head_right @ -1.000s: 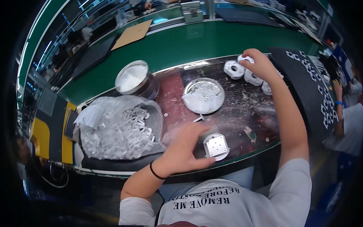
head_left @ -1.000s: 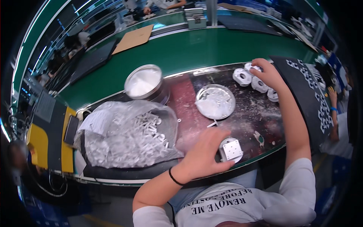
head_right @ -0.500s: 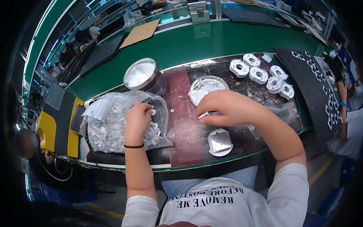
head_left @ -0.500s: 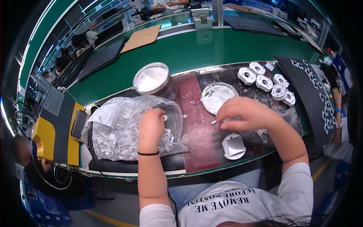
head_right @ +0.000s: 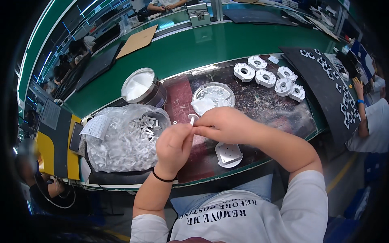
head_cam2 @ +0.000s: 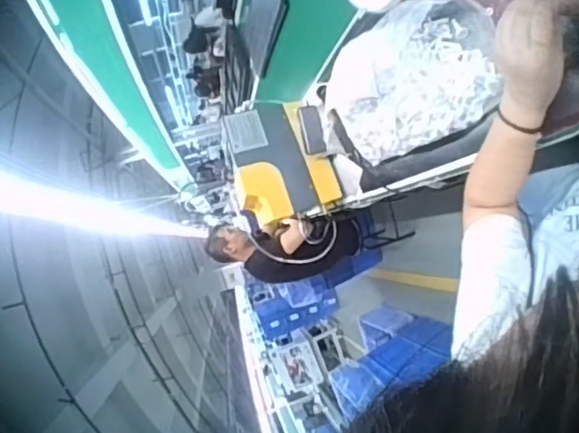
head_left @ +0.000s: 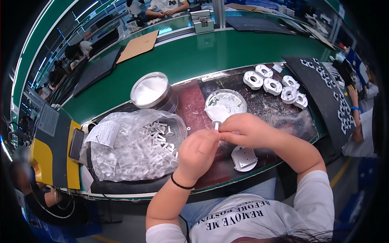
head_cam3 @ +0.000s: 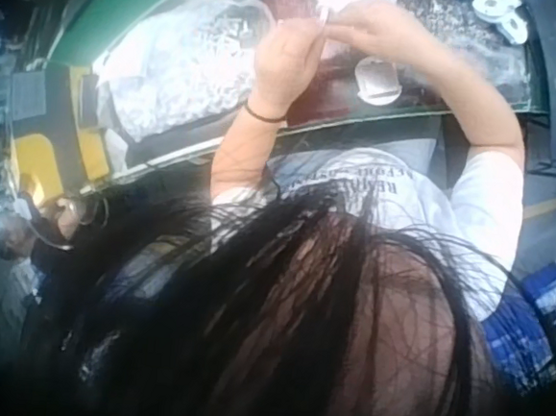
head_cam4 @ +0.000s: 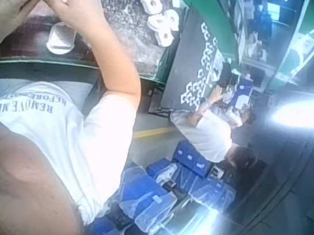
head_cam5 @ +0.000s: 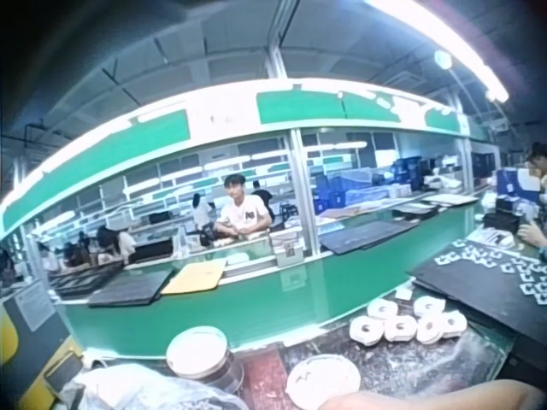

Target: The person assembles white plastic components at a factory workstation. They repeatedly pick up small cylindrical pieces, apply a white substance from a container, and insert them into larger circular housings. The person handles the parts one at a time, placing the finished units on the table.

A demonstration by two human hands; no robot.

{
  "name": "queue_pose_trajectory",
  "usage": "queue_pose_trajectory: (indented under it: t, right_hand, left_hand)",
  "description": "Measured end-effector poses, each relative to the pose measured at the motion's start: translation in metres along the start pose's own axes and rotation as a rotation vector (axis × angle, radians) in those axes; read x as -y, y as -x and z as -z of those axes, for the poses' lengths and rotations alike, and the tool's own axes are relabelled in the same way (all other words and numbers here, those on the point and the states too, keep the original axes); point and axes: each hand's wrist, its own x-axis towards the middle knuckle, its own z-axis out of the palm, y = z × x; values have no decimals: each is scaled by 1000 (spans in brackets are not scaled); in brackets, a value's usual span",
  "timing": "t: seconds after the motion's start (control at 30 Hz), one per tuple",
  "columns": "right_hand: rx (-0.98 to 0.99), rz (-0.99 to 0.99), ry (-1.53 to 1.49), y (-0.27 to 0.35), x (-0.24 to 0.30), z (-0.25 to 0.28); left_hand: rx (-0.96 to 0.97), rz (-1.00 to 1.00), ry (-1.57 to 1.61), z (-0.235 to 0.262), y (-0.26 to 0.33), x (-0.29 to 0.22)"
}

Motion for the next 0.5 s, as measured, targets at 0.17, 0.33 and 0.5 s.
queue_pose_trajectory:
  t: [0.17, 0.33, 0.5]
  right_hand:
    - [-13, -236, -388, 7, 6, -9]
    - [-71, -381, -728, 4, 12, -13]
    - [-133, -413, -1042, -1, 0, -24]
  left_hand:
    - [-48, -152, -58, 1, 3, 3]
    - [-61, -213, -94, 2, 3, 6]
    - [-13, -292, -162, -3, -2, 16]
